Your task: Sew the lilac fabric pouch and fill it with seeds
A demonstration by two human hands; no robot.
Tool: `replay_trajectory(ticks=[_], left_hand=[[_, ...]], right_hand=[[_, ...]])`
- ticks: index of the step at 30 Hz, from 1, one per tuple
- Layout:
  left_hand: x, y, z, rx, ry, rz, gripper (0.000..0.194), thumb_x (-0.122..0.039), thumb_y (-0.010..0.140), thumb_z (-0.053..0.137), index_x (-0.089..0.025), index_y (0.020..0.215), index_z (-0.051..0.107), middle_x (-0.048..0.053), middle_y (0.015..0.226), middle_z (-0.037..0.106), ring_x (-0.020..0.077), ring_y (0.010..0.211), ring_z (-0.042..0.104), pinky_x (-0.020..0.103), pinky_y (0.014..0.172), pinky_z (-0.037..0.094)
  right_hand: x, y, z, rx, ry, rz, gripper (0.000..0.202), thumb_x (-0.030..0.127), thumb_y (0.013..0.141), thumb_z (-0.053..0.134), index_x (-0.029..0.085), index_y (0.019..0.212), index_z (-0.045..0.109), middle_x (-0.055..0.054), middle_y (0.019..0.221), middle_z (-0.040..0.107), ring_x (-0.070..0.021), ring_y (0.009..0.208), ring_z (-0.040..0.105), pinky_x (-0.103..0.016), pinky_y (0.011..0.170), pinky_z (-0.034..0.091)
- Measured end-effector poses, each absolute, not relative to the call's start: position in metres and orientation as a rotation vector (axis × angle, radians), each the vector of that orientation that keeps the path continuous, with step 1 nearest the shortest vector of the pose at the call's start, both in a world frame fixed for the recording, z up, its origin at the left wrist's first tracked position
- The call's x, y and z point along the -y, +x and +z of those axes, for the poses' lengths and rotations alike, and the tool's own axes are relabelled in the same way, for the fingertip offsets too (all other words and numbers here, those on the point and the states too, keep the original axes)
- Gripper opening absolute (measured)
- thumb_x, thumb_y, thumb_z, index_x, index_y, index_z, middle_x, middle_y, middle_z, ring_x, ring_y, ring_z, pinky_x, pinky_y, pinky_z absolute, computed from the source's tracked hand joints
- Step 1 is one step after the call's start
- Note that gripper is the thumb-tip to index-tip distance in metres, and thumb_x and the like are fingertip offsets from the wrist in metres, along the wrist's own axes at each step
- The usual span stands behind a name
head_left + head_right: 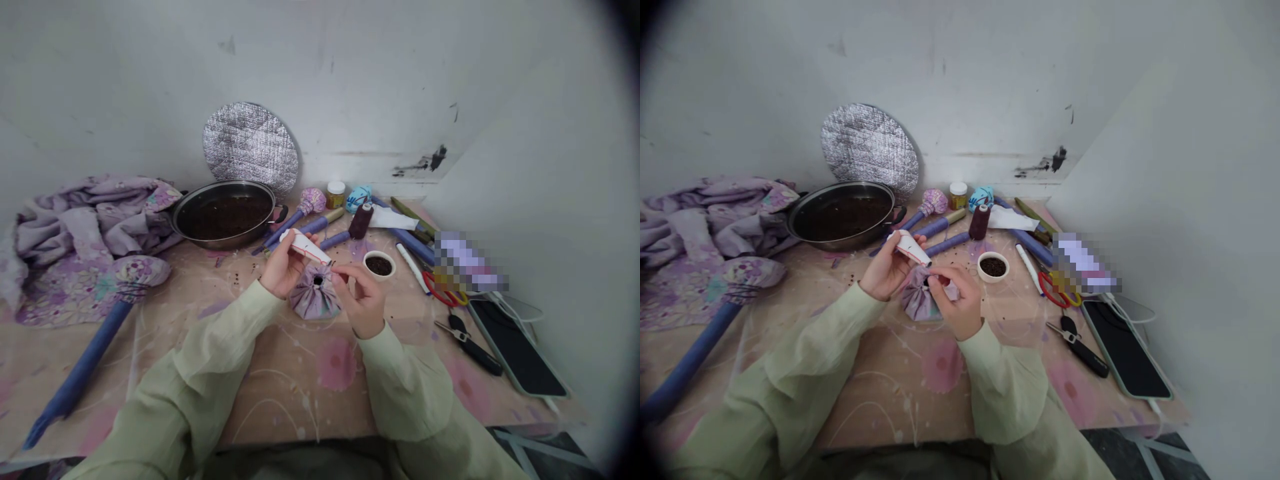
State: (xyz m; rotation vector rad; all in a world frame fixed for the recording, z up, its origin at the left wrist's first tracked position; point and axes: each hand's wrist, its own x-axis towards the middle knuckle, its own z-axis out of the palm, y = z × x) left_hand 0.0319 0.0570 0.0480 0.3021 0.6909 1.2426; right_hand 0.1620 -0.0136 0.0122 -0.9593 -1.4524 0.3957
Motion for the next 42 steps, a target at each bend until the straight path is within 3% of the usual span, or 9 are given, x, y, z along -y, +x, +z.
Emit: replay_trajectory(ticks=[12, 16, 19, 22, 29, 34, 38, 42], left_hand=[[-0.052, 0.035, 0.041, -0.682, 0.594, 1.286, 0.012, -0.025, 0.084, 0.057, -0.014, 0.089, 0.057, 0.006, 0.092, 0.067, 0.0151, 0.086, 0.066, 0.025, 0.074, 0.052], [-0.051, 0.037, 0.037, -0.645, 0.633, 1.319, 0.02, -0.029, 0.077, 0.066, -0.016, 0.089, 0.057, 0.004, 0.094, 0.067, 0.0164, 0.09, 0.065, 0.031, 0.083, 0.051], [-0.048, 0.039, 0.035, -0.621, 0.713, 1.332, 0.026, -0.031, 0.071, 0.071, -0.017, 0.088, 0.058, 0.003, 0.096, 0.067, 0.0171, 0.093, 0.064, 0.034, 0.086, 0.051], [-0.048, 0.039, 0.034, -0.617, 0.817, 1.298, 0.028, -0.033, 0.069, 0.073, -0.016, 0.087, 0.061, 0.004, 0.094, 0.067, 0.0158, 0.089, 0.063, 0.031, 0.082, 0.052], [-0.056, 0.025, 0.039, -0.848, 1.056, 1.053, 0.029, -0.034, 0.065, 0.076, -0.012, 0.082, 0.066, 0.001, 0.082, 0.065, 0.013, 0.078, 0.061, 0.033, 0.08, 0.053], [-0.061, 0.015, 0.044, -0.879, 1.192, 0.829, 0.037, -0.036, 0.065, 0.076, -0.011, 0.09, 0.069, 0.005, 0.087, 0.069, 0.0139, 0.082, 0.062, 0.031, 0.085, 0.049], [-0.068, 0.007, 0.045, -0.859, 1.057, 0.863, 0.037, -0.036, 0.061, 0.079, -0.01, 0.085, 0.07, 0.007, 0.09, 0.07, 0.0163, 0.087, 0.063, 0.032, 0.085, 0.049], [-0.079, -0.001, 0.043, -0.879, 1.043, 0.863, 0.035, -0.035, 0.056, 0.081, -0.011, 0.079, 0.07, 0.007, 0.087, 0.07, 0.0166, 0.084, 0.063, 0.031, 0.081, 0.049]], right_hand=[[0.004, 0.17, 0.003, 1.118, -1.104, 0.589, 0.014, 0.031, 0.075, 0.066, 0.017, 0.08, 0.067, -0.001, 0.072, 0.063, -0.0121, 0.067, 0.053, -0.028, 0.066, 0.043], [0.0, 0.17, 0.0, 0.794, -1.082, 0.874, 0.023, 0.034, 0.062, 0.077, 0.018, 0.077, 0.07, 0.0, 0.072, 0.066, -0.0122, 0.068, 0.055, -0.029, 0.069, 0.044], [-0.003, 0.169, -0.004, 0.579, -1.017, 1.079, 0.032, 0.036, 0.051, 0.081, 0.018, 0.074, 0.069, 0.002, 0.063, 0.062, -0.01, 0.058, 0.052, -0.027, 0.061, 0.044], [-0.006, 0.17, -0.007, 0.552, -1.006, 1.116, 0.033, 0.037, 0.049, 0.081, 0.017, 0.07, 0.067, 0.004, 0.055, 0.056, -0.007, 0.05, 0.045, -0.024, 0.053, 0.04], [-0.009, 0.177, -0.014, 0.549, -0.963, 1.02, 0.031, 0.035, 0.051, 0.081, 0.017, 0.071, 0.065, 0.004, 0.065, 0.06, -0.0068, 0.061, 0.051, -0.022, 0.062, 0.042], [-0.008, 0.183, -0.018, 0.635, -0.937, 1.012, 0.026, 0.028, 0.055, 0.081, 0.017, 0.073, 0.066, 0.003, 0.067, 0.06, -0.0088, 0.063, 0.052, -0.025, 0.065, 0.045], [-0.005, 0.191, -0.01, 0.681, -0.832, 1.055, 0.02, 0.037, 0.067, 0.072, 0.019, 0.068, 0.065, 0.007, 0.051, 0.043, -0.0054, 0.047, 0.037, -0.032, 0.069, 0.05], [-0.001, 0.198, 0.001, 0.756, -0.718, 1.13, 0.027, 0.04, 0.067, 0.069, 0.018, 0.055, 0.06, 0.008, 0.049, 0.03, -0.0044, 0.043, 0.027, -0.04, 0.078, 0.051]])
